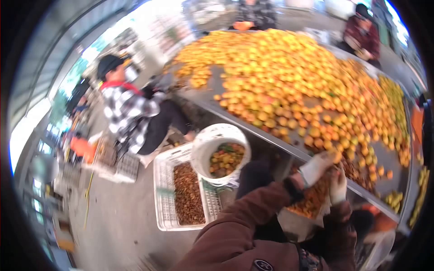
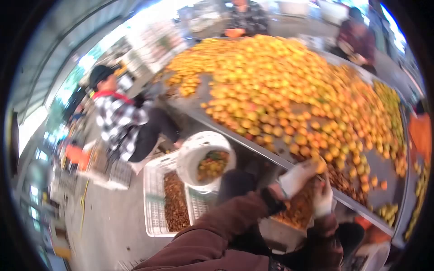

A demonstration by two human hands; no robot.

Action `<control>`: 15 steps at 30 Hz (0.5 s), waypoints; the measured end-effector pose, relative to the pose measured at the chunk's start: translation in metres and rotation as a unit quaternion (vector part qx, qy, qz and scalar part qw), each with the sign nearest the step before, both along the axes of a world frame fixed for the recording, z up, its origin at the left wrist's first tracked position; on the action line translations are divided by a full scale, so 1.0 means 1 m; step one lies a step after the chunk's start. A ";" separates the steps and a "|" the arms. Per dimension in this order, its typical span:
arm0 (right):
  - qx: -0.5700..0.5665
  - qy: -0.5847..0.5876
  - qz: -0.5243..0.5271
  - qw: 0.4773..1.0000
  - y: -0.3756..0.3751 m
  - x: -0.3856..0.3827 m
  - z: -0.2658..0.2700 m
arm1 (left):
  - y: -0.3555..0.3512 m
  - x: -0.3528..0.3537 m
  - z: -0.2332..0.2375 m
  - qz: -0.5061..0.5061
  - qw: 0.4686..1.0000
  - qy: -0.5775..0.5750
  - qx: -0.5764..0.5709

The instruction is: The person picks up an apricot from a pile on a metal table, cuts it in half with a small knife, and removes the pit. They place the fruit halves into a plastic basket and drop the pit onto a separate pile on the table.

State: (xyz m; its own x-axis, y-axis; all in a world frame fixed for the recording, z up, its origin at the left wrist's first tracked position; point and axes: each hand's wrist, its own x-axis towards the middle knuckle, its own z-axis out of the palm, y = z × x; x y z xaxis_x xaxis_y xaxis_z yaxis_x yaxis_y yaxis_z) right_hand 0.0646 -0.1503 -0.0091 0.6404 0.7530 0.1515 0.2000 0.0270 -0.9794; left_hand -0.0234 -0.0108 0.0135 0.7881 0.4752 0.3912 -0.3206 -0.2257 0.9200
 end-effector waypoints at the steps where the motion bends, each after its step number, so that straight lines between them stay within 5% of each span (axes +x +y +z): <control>1: 0.028 0.014 -0.008 0.999 0.002 0.010 -0.013 | -0.012 0.003 0.020 -0.120 0.922 0.005 -0.369; 3: 0.013 -0.009 0.032 0.999 -0.003 0.020 -0.018 | -0.011 0.000 0.030 -0.126 0.926 0.011 -0.356; 7: 0.007 -0.030 0.052 0.998 -0.010 0.012 0.008 | -0.004 -0.025 0.068 -0.065 0.984 0.095 -0.135; 13: -0.019 -0.083 0.128 0.988 -0.034 -0.019 0.053 | -0.009 -0.066 0.099 -0.016 0.956 0.201 0.211; 15: -0.042 -0.080 0.139 0.986 -0.041 -0.019 0.053 | -0.019 -0.067 0.089 -0.001 0.959 0.186 0.213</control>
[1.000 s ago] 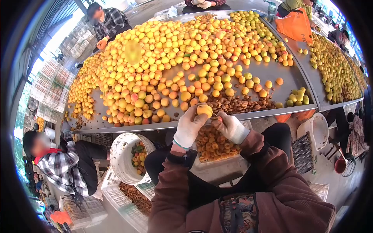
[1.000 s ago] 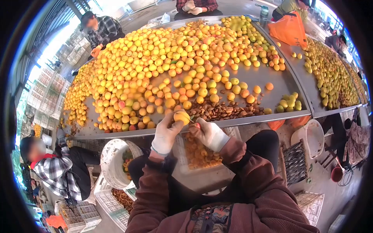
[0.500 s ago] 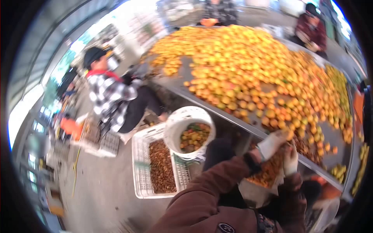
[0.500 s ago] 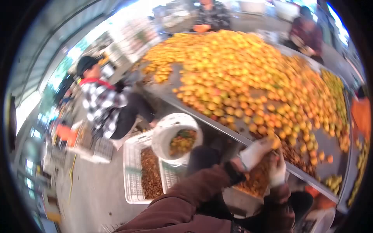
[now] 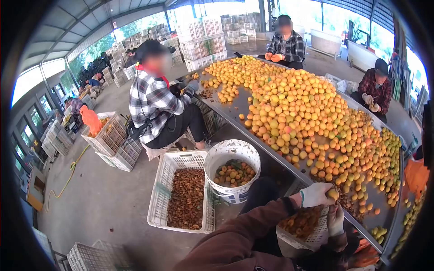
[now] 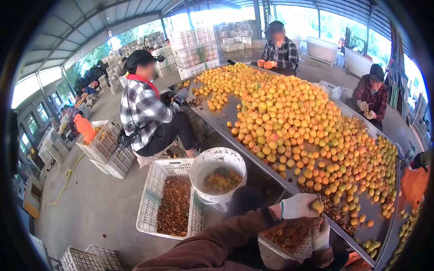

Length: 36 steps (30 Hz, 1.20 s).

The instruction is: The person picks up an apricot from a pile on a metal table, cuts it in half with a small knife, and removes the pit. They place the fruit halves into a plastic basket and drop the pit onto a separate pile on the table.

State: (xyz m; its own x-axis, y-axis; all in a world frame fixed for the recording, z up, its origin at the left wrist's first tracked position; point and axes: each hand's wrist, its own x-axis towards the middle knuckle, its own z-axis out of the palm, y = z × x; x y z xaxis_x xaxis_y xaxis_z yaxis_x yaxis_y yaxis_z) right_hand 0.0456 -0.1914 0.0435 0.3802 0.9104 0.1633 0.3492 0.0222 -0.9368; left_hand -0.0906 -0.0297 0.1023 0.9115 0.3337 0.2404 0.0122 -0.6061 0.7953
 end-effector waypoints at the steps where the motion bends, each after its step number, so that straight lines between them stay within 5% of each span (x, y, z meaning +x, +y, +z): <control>1: 0.018 0.008 -0.015 1.000 -0.003 -0.004 -0.001 | -0.006 0.001 -0.004 -0.025 0.989 -0.037 -0.144; 3: 0.041 0.014 -0.031 0.999 -0.005 -0.014 0.002 | -0.020 0.006 -0.016 -0.052 0.928 -0.104 -0.355; 4: 0.064 0.025 -0.044 0.997 -0.005 -0.019 -0.003 | -0.021 0.005 -0.024 -0.053 0.929 -0.106 -0.351; 6: 0.088 0.035 -0.053 0.994 -0.003 -0.027 -0.007 | -0.026 -0.011 -0.014 -0.145 0.751 -0.083 -0.638; 11: 0.089 0.028 -0.031 0.995 -0.012 -0.042 -0.003 | -0.035 -0.023 -0.011 -0.125 0.786 -0.125 -0.593; 13: 0.084 0.024 -0.025 0.996 -0.018 -0.045 0.004 | -0.033 -0.036 0.015 -0.022 0.900 -0.057 -0.432; 14: 0.068 0.007 -0.013 0.998 -0.022 -0.048 0.011 | -0.033 -0.043 0.028 -0.025 0.900 -0.055 -0.433; 16: 0.050 -0.009 -0.004 0.999 -0.026 -0.054 0.020 | -0.034 -0.054 0.046 0.046 0.989 -0.048 -0.129; 17: 0.054 -0.031 -0.004 0.998 -0.027 -0.058 0.024 | -0.036 -0.052 0.040 0.049 0.991 -0.086 -0.095; 20: 0.084 -0.026 -0.012 0.996 -0.028 -0.065 0.021 | -0.044 -0.044 0.028 0.038 0.983 -0.117 -0.133; 21: 0.111 0.001 -0.019 0.994 -0.028 -0.067 0.019 | -0.048 -0.044 0.029 0.007 0.959 -0.101 -0.264; 22: 0.111 0.002 -0.021 0.994 -0.028 -0.069 0.019 | -0.050 -0.042 0.025 0.005 0.959 -0.099 -0.264; 25: 0.112 -0.062 -0.068 0.989 -0.029 -0.064 0.001 | -0.054 -0.037 0.004 -0.090 0.828 -0.167 -0.527; 27: 0.125 0.139 -0.028 0.982 -0.028 -0.057 -0.025 | -0.057 -0.040 0.000 -0.100 0.790 -0.169 -0.581; 28: 0.119 0.081 -0.077 0.987 -0.026 -0.052 -0.041 | -0.062 -0.037 -0.003 -0.105 0.748 -0.171 -0.633; 31: 0.134 0.079 -0.131 0.979 -0.028 -0.068 -0.025 | -0.064 -0.033 -0.002 -0.048 0.852 -0.158 -0.497; 33: 0.102 -0.017 -0.110 0.988 -0.035 -0.081 0.022 | -0.067 -0.041 0.013 -0.012 0.913 -0.131 -0.386; 36: 0.066 -0.126 -0.131 0.981 -0.038 -0.079 0.021 | -0.062 -0.047 0.029 0.005 0.965 -0.107 -0.241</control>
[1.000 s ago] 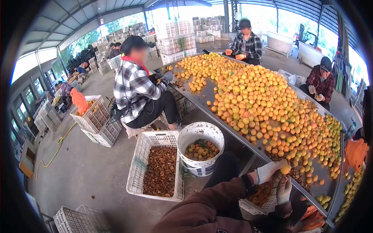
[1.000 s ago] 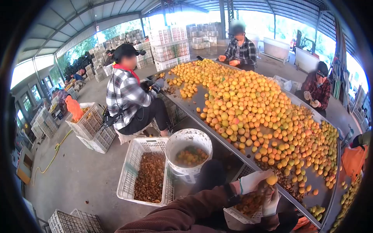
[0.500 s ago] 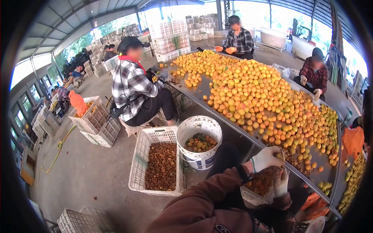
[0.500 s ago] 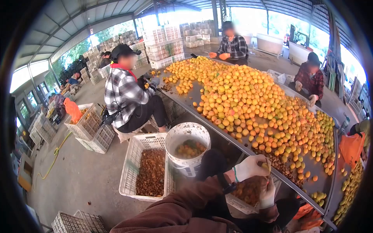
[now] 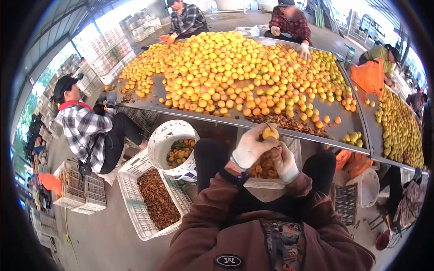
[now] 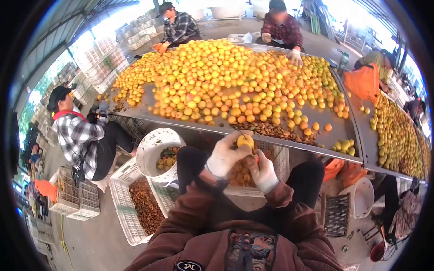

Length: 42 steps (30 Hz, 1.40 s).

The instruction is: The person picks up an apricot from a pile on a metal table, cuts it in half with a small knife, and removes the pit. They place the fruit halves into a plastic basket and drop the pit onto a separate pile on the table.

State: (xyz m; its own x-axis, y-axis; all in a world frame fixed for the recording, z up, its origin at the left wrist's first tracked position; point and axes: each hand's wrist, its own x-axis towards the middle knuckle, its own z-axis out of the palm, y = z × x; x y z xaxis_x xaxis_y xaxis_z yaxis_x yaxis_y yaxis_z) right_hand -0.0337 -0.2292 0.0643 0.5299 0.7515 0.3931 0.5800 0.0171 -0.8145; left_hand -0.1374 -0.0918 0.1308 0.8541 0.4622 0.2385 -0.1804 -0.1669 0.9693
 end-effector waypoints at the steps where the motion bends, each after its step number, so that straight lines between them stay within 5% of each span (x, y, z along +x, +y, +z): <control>1: -0.002 0.001 -0.007 1.000 0.003 0.000 -0.004 | 0.000 0.000 0.003 0.016 0.998 0.008 0.053; 5: 0.049 0.052 0.028 0.997 0.008 0.002 -0.010 | 0.004 0.002 0.006 0.059 0.976 0.027 0.208; 9: 0.028 0.073 0.024 0.997 0.013 0.003 0.002 | 0.000 0.013 -0.004 0.055 0.991 0.020 0.118; 11: 0.033 0.088 0.025 0.995 0.015 0.003 0.009 | -0.008 0.029 -0.023 0.054 0.962 -0.070 -0.259; 12: 0.057 0.068 -0.002 0.996 0.018 0.002 0.012 | -0.006 0.031 -0.029 0.051 0.962 -0.071 -0.257; 14: 0.080 0.044 -0.028 0.995 0.019 0.007 0.022 | -0.003 0.036 -0.034 0.033 0.864 -0.195 -0.464; 18: 0.089 0.049 -0.096 0.990 0.022 0.021 0.038 | -0.006 0.035 -0.034 0.026 0.898 -0.082 -0.431; 22: 0.130 -0.119 -0.058 0.983 0.036 0.017 0.056 | -0.025 0.045 -0.037 0.069 0.912 0.006 -0.404; 23: 0.135 -0.083 -0.093 0.983 0.042 0.025 0.039 | -0.018 0.051 -0.062 0.061 0.928 -0.016 -0.366; 24: 0.141 -0.045 -0.123 0.981 0.051 0.028 0.029 | -0.020 0.053 -0.062 0.122 0.977 -0.061 -0.167; 25: 0.144 0.072 -0.128 0.979 0.058 0.029 0.018 | -0.021 0.052 -0.063 0.165 0.976 -0.027 -0.142; 29: 0.176 0.206 -0.145 0.952 0.078 0.020 0.003 | -0.023 0.049 -0.053 0.237 0.968 0.012 -0.083; 30: 0.065 0.160 -0.191 0.966 0.065 0.007 0.032 | -0.023 0.052 -0.055 0.247 0.963 -0.003 -0.107; 31: 0.123 0.105 -0.186 0.969 0.069 0.006 0.020 | -0.004 0.061 -0.093 0.287 0.925 0.059 0.243; 32: 0.181 0.055 -0.175 0.966 0.071 0.008 0.006 | -0.001 0.061 -0.091 0.234 0.932 0.125 0.245; 33: 0.180 0.079 -0.161 0.967 0.071 0.006 0.002 | 0.002 0.073 -0.119 0.181 0.976 -0.034 -0.119; 34: 0.180 0.102 -0.143 0.968 0.072 0.009 -0.002 | -0.005 0.059 -0.097 0.216 0.971 -0.023 0.098; 35: 0.167 0.150 -0.145 0.964 0.078 0.020 -0.019 | 0.001 0.063 -0.108 0.214 0.950 0.079 0.211; 36: 0.151 0.195 -0.149 0.958 0.084 0.033 -0.037 | -0.007 0.055 -0.089 0.257 0.932 0.015 0.255; 37: 0.149 0.223 -0.140 0.953 0.086 0.042 -0.045 | -0.015 0.049 -0.070 0.238 0.961 0.106 0.088; 38: 0.146 0.250 -0.136 0.948 0.087 0.044 -0.047 | -0.016 0.050 -0.080 0.268 0.917 0.101 0.278; 40: 0.119 0.194 -0.158 0.961 0.080 0.022 -0.014 | -0.013 0.056 -0.079 0.234 0.965 0.120 -0.003; 42: 0.109 0.105 -0.172 0.973 0.080 0.018 -0.013 | -0.013 0.059 -0.084 0.246 0.965 0.086 -0.001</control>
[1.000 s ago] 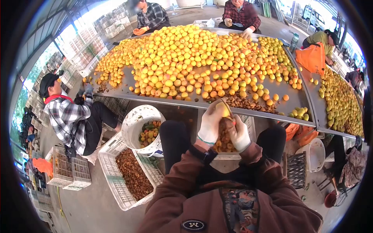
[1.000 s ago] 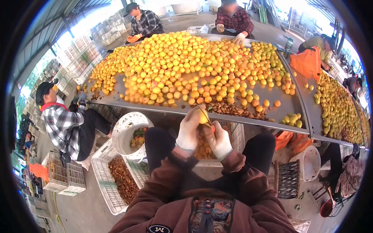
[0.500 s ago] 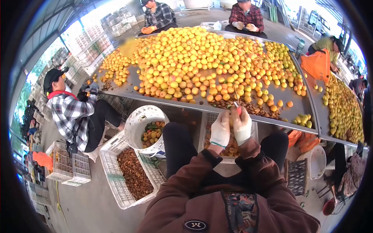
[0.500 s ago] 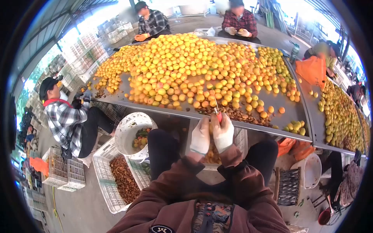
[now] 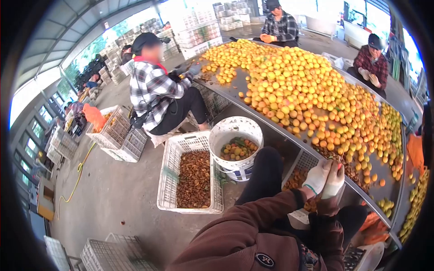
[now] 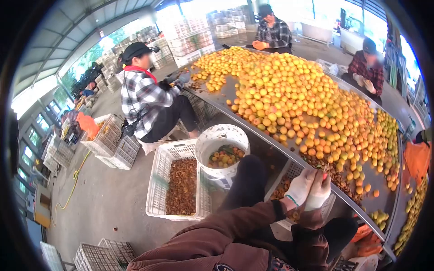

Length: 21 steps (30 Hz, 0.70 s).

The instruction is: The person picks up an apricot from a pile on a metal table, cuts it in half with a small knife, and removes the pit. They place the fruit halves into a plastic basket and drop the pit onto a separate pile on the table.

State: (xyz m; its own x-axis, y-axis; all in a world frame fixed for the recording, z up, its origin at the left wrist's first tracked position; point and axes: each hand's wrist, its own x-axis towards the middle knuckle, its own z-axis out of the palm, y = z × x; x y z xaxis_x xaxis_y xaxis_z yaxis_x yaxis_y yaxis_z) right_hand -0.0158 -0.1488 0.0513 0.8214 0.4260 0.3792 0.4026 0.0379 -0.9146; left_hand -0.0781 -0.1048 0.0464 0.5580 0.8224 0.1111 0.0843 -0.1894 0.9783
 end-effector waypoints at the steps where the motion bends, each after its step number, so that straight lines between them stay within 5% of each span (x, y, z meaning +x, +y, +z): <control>1: 0.001 0.023 0.012 1.000 -0.002 -0.005 0.009 | -0.002 0.002 -0.005 0.001 1.000 -0.029 0.007; 4: 0.004 0.035 0.025 0.999 -0.005 -0.004 0.005 | -0.003 0.008 -0.019 0.023 0.987 0.004 0.156; 5: 0.004 0.027 0.021 0.999 -0.006 -0.003 0.002 | -0.011 -0.004 0.010 0.013 0.998 -0.055 0.005; 6: 0.002 0.028 0.025 0.999 -0.006 -0.001 0.000 | -0.009 -0.005 0.008 0.017 0.998 -0.054 0.003; 8: 0.039 -0.027 0.068 0.997 -0.010 -0.001 0.000 | -0.002 0.001 -0.008 -0.054 0.969 -0.156 -0.182; 10: -0.008 -0.049 0.065 0.997 -0.017 -0.007 0.017 | 0.007 0.019 -0.043 -0.076 0.967 -0.141 -0.198; 12: -0.061 -0.130 0.096 0.985 -0.020 -0.007 0.024 | 0.004 0.019 -0.042 -0.140 0.812 -0.300 -0.480; 13: -0.059 -0.132 0.098 0.985 -0.020 -0.004 0.028 | 0.002 0.016 -0.043 -0.140 0.813 -0.302 -0.478; 15: -0.095 -0.416 0.135 0.895 -0.023 0.003 0.032 | -0.013 -0.007 -0.021 -0.165 0.737 -0.293 -0.587; 18: -0.061 -0.417 0.164 0.892 -0.015 0.007 0.034 | -0.012 -0.015 -0.041 -0.265 0.797 -0.233 -0.491; 19: -0.065 -0.221 0.166 0.959 -0.013 0.008 0.023 | -0.009 -0.012 -0.039 -0.272 0.744 -0.253 -0.556; 20: -0.065 -0.221 0.167 0.959 -0.011 0.011 0.020 | -0.005 -0.010 -0.038 -0.272 0.744 -0.254 -0.556; 21: 0.019 -0.065 0.156 0.985 -0.007 0.014 0.019 | 0.000 -0.007 -0.038 -0.247 0.787 -0.278 -0.493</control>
